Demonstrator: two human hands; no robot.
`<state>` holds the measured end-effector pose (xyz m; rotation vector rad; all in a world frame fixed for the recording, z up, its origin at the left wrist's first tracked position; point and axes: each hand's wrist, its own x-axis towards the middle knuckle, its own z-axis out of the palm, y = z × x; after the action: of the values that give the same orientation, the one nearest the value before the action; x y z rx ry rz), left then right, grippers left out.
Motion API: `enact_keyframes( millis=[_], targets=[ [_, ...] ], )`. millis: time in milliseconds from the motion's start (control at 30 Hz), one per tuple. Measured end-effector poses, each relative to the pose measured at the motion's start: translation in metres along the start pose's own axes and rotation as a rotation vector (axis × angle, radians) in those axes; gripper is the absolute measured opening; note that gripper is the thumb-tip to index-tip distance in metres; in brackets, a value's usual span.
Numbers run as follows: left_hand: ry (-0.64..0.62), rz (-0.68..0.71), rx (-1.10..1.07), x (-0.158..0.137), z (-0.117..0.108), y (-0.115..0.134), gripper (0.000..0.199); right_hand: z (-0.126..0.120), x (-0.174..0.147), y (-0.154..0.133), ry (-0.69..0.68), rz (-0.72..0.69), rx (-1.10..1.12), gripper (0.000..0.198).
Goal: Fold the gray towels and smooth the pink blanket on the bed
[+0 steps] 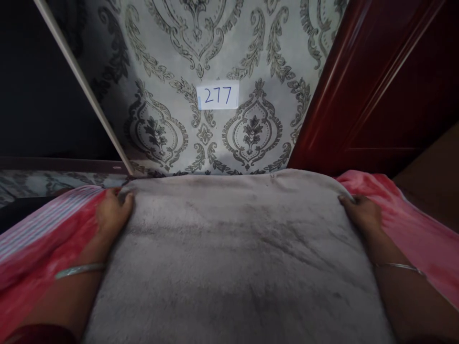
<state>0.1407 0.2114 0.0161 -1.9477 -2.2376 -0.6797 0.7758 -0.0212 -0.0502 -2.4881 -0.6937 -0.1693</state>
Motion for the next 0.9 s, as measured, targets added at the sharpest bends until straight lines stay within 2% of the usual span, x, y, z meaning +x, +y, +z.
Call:
enact_keyframes(
  millis=[67,133,200,267,333,367,433,467,533,600,633,700,767,833,900],
  targets=[
    [0.145,0.234,0.042,-0.006,-0.003,0.011,0.064,-0.004,-0.005,-0.008,0.019,0.027,0.032,0.051],
    [0.172,0.505,0.067,-0.015,-0.002,0.025,0.06,-0.008,-0.01,-0.015,0.068,0.03,0.081,0.051],
    [0.018,0.767,0.036,-0.029,0.005,0.042,0.057,-0.01,-0.013,-0.019,0.132,0.042,0.125,0.051],
    [-0.223,0.991,-0.007,-0.044,0.016,0.057,0.058,-0.009,-0.013,-0.018,0.139,0.078,0.143,0.052],
    [-0.395,1.089,-0.034,-0.057,0.03,0.067,0.059,-0.009,-0.01,-0.013,0.074,0.114,0.126,0.051],
    [-0.439,1.095,-0.044,-0.061,0.036,0.069,0.06,-0.01,-0.008,-0.011,0.042,0.137,0.109,0.05],
    [-0.458,1.05,-0.057,-0.063,0.043,0.069,0.061,-0.015,-0.006,-0.013,0.037,0.158,0.069,0.048],
    [-0.451,1.023,-0.061,-0.063,0.043,0.069,0.062,-0.02,-0.006,-0.018,0.07,0.125,0.057,0.048],
    [-0.42,0.979,-0.062,-0.064,0.037,0.07,0.064,-0.028,-0.016,-0.04,0.14,-0.077,0.072,0.05],
    [-0.402,1.001,-0.083,-0.073,0.026,0.076,0.067,-0.032,-0.041,-0.074,0.119,-0.427,0.124,0.053],
    [-0.407,1.058,-0.104,-0.081,0.02,0.08,0.069,-0.03,-0.06,-0.092,0.051,-0.61,0.153,0.055],
    [-0.446,1.24,-0.152,-0.102,0.012,0.091,0.073,-0.021,-0.106,-0.126,-0.179,-0.985,0.11,0.06],
    [-0.485,1.387,-0.171,-0.121,0.012,0.099,0.075,-0.004,-0.15,-0.147,-0.404,-1.28,0.036,0.064],
    [-0.491,1.408,-0.166,-0.131,0.02,0.102,0.073,0.012,-0.177,-0.153,-0.516,-1.382,-0.003,0.063],
    [-0.456,1.325,-0.154,-0.126,0.032,0.099,0.069,0.023,-0.178,-0.147,-0.53,-1.334,-0.031,0.061]
  ],
)
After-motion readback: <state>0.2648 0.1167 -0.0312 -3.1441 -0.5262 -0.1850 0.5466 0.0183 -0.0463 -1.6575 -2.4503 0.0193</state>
